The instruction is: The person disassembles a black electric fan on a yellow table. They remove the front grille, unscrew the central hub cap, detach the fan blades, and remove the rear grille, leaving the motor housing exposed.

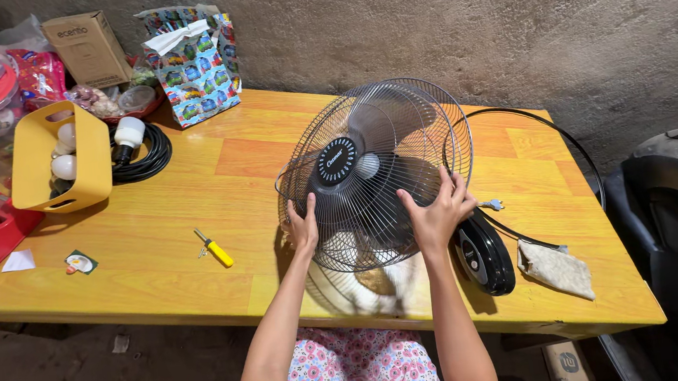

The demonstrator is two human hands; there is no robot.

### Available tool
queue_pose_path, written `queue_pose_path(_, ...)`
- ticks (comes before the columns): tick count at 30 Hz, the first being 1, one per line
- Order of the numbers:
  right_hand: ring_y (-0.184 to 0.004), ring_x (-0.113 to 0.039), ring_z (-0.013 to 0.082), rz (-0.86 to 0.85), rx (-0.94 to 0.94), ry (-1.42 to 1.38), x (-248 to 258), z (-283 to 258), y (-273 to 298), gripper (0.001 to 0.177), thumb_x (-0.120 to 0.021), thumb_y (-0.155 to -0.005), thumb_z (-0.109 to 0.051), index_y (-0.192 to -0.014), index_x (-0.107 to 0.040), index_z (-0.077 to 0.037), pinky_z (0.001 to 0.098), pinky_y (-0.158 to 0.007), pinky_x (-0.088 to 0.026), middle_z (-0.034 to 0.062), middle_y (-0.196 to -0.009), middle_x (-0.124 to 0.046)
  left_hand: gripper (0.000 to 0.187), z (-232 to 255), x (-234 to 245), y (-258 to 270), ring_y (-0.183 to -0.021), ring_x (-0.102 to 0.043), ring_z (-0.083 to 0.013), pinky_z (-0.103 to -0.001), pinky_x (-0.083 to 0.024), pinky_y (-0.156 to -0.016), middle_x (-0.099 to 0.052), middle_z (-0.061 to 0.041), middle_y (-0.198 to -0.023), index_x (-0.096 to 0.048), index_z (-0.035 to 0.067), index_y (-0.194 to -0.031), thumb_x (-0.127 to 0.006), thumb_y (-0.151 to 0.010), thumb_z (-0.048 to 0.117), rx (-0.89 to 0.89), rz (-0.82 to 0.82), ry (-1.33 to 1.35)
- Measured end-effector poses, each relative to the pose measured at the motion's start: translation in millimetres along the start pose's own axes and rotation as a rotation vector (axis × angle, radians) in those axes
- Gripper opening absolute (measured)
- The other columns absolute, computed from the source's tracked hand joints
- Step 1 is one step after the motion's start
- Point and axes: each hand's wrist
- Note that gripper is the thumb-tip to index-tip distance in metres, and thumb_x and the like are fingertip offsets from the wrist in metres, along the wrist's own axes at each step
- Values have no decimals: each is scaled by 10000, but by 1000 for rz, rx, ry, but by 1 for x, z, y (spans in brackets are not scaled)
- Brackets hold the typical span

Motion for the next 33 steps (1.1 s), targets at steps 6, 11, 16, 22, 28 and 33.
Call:
queue_pose_path(6, -1101, -598, 250, -38, -49, -607, 6, -40, -7, 1082, -959, -720, -167, -1568, -299, -40, 407, -951, -540, 192, -1459, -424, 1073, -16, 6, -7, -1550, -125, -467, -682, -172, -1201, -167, -214, -1681, -209, 282, -1634, -378, -782, 913, -9, 66, 97)
queue_pose_path(11, -956, -686, 228, -268, -298, -1110, 4, -49, -14, 975, -846, -781, 63, -1576, -292, -44, 327, -849, -612, 203, -1247, -644, 1085, -20, 19, -4, -1534, -198, -458, -664, -195, -1201, -202, -205, -1675, -258, 229, -1618, -382, -783, 912, -41, 93, 103)
queue_pose_path(16, -1039, -736, 339, -395, -432, -1293, 9, -48, -14, 835, -728, -802, 130, -1495, -310, -79, 438, -825, -623, 238, -1157, -645, 1095, -20, 25, 13, -1494, -264, -462, -649, -259, -1179, -161, -263, -1654, -267, 211, -1614, -403, -779, 906, 4, 143, 131)
queue_pose_path(22, -1065, -735, 385, -538, -346, -1422, 36, -51, -22, 858, -692, -879, 90, -1548, -203, -132, 494, -866, -599, 262, -1288, -640, 1056, 1, 38, 38, -1488, -277, -461, -622, -255, -1177, -190, -245, -1637, -274, 211, -1612, -398, -805, 881, -120, 273, 167)
queue_pose_path(28, -945, -750, 378, -406, -336, -1508, 79, -50, -32, 905, -620, -908, 58, -1607, -110, -208, 539, -793, -621, 266, -1066, -713, 966, 51, 42, 64, -1493, -257, -452, -555, -234, -1196, -177, -259, -1641, -243, 197, -1628, -415, -883, 787, -337, 275, 221)
queue_pose_path(33, -1000, -755, 365, -165, -202, -1511, 128, -44, -51, 952, -658, -915, 109, -1684, -160, -152, 532, -861, -631, 266, -1090, -710, 838, 120, 26, 107, -1591, -137, -441, -500, -135, -1279, -148, -314, -1694, -248, 76, -1633, -431, -1044, 643, -788, 218, 146)
Point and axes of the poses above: each hand's wrist, its own y-axis away from the middle knuckle, its own x-axis out of the back of the hand, z = x × y
